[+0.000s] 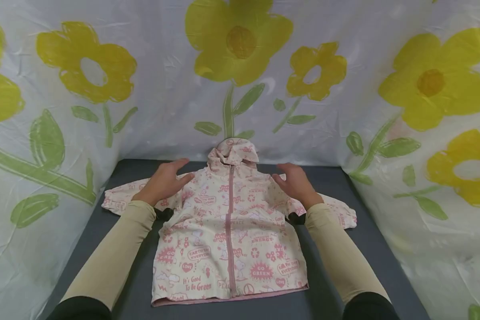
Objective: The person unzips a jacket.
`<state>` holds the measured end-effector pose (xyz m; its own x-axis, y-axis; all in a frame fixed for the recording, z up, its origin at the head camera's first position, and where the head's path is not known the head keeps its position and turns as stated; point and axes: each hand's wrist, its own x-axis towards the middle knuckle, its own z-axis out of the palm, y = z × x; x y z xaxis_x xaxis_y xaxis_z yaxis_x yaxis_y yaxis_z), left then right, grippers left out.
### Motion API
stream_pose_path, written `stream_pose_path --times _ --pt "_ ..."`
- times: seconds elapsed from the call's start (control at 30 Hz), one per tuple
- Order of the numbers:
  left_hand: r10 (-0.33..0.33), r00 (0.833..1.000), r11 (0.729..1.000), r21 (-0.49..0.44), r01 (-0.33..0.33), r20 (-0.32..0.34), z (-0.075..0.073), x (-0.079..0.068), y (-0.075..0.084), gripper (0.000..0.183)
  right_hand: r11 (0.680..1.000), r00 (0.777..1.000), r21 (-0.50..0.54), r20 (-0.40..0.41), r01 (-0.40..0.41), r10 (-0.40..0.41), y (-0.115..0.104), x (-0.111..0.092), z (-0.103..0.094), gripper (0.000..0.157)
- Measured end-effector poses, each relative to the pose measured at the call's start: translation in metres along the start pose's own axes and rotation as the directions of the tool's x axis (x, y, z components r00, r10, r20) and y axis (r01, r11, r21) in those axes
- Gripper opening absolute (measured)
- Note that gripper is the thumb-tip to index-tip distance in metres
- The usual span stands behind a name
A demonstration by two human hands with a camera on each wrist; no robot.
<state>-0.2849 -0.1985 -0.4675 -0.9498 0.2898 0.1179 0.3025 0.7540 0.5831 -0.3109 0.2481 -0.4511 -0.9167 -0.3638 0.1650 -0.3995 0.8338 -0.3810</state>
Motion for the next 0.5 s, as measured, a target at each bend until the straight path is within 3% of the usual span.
stream_pose_path --times 0.27,0.5 --pt "0.041 0.999 0.998 -0.056 -0.042 -0.017 0.018 0.016 -0.001 0.057 0.998 1.0 0.058 -0.005 0.011 -0.01 -0.011 0.018 0.024 0.043" --pt "0.038 0.999 0.997 -0.072 -0.038 -0.005 0.035 0.03 0.004 0.053 0.994 1.0 0.107 0.024 -0.002 -0.001 -0.023 0.035 0.046 0.04"
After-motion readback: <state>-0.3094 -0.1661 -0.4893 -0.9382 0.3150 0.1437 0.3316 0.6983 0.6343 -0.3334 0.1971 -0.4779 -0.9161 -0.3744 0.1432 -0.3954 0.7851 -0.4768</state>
